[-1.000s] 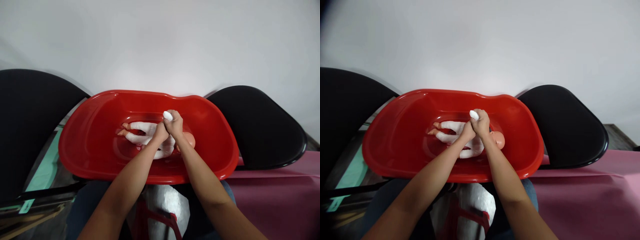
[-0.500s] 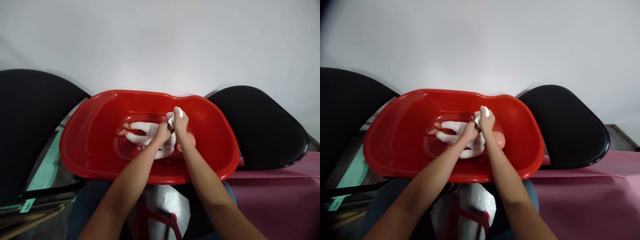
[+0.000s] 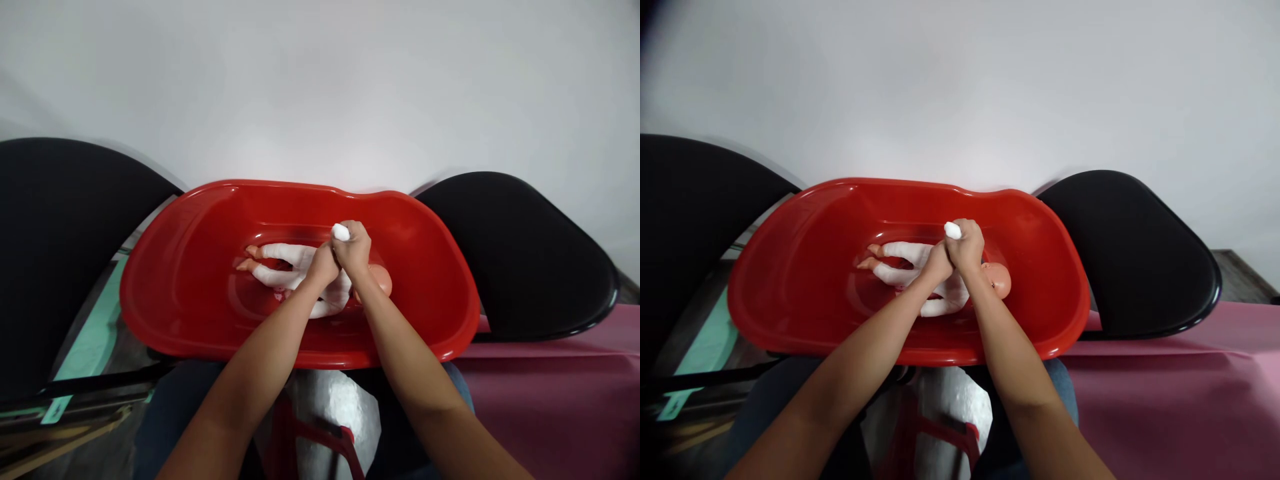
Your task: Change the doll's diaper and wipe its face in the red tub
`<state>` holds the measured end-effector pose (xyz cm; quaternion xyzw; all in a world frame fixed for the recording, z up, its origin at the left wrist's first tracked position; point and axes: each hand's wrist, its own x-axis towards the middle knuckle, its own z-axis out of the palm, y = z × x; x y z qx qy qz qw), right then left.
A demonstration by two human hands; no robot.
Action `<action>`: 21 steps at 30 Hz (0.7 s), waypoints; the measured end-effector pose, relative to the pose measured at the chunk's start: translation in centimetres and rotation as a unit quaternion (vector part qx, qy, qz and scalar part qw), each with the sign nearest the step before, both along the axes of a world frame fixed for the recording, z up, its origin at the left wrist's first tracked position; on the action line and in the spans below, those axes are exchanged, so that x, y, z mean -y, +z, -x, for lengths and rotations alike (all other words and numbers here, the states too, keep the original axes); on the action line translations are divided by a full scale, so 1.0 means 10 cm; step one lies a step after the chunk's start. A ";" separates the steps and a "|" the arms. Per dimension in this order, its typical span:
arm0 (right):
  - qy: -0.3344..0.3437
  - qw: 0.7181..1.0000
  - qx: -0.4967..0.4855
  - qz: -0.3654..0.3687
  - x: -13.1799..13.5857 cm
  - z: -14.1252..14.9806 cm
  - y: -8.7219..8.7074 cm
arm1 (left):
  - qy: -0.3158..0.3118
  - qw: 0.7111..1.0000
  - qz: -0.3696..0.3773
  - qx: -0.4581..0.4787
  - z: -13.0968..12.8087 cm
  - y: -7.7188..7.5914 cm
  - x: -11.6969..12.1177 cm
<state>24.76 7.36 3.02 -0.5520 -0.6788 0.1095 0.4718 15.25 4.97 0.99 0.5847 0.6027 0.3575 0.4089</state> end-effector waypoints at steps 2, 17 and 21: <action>-0.031 0.998 -0.041 0.028 -0.01 0.01 0.02 | -0.017 0.999 -0.035 -0.028 -0.01 -0.03 0.01; -0.099 0.964 -0.232 0.080 0.01 0.02 0.18 | -0.066 0.986 -0.149 -0.033 -0.05 -0.12 -0.02; -0.075 0.947 -0.297 0.094 -0.02 0.02 0.19 | -0.040 0.990 -0.137 -0.003 -0.03 -0.09 -0.01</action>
